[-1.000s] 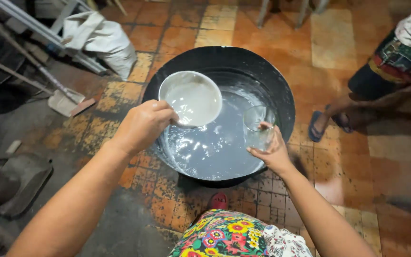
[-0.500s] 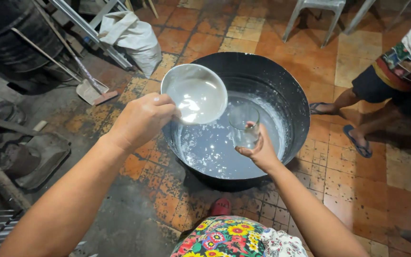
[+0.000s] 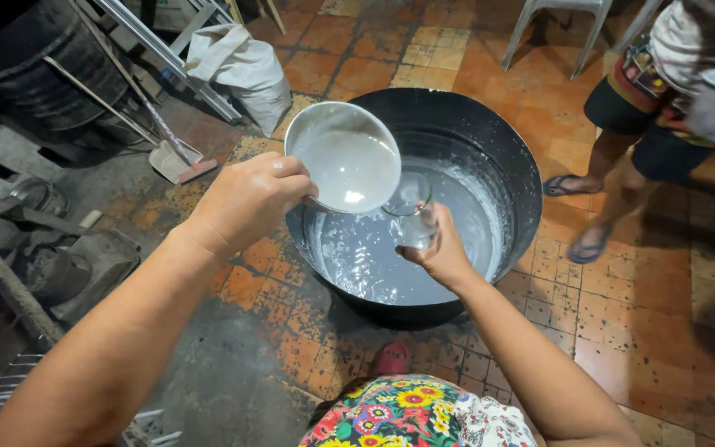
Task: Filling glass jars with liquid from a large vat and arranging them on a table
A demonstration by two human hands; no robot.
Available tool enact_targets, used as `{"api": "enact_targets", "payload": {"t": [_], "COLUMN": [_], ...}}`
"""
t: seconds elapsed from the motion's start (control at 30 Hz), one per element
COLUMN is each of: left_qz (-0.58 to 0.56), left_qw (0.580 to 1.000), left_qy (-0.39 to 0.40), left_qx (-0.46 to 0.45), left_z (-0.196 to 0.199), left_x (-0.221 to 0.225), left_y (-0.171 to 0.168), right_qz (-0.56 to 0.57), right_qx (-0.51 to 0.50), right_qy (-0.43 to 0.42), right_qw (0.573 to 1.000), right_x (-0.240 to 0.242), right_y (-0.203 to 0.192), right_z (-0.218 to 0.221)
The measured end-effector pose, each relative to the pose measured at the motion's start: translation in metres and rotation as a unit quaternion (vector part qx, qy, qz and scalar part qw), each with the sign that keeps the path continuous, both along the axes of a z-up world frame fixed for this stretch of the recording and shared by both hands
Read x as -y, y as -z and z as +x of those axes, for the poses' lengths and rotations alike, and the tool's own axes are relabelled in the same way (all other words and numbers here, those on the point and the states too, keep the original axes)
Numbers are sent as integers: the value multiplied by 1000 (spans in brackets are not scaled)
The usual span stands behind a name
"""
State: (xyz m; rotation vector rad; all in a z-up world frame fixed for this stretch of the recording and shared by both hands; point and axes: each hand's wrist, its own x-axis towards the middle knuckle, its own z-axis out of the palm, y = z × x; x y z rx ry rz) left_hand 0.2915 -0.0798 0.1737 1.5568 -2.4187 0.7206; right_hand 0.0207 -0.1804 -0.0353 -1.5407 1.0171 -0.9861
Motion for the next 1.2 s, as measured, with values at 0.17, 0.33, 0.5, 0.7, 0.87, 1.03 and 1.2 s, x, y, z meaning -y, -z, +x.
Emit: {"api": "enact_targets", "payload": {"t": [0.17,0.33,0.5,0.7,0.87,1.03,1.2], "left_qz": [-13,2,23,43,42,36,34], "left_qw": [999,999,999,998,996,994,991], "left_qy": [-4,10,10,6,-3,-14,-22], "left_qx": [42,35,34,41,74,99,127], "left_z": [-7,-9,-10,-13,-11,-16,-17], "left_x": [-3,-2,-4,-6,-5,-9,-10], "left_y": [-10,-16,-23,-30,-32,-40,-43], "right_qz": [-17,-2,-40,-9,7,-1,14], "right_qx": [-16,-7,-7,-2,1,3,23], "right_qy": [-1,-9,-6,-6,-8,-17,-31], "right_qw": [1000,1000,999,1000,1000,1000,999], "right_x": [0,-1,-7,-8,-11,-13,-18], "right_y": [5,10,11,11,7,4,-7], "right_z": [-7,-9,-9,-8,-10,-9,-8]}}
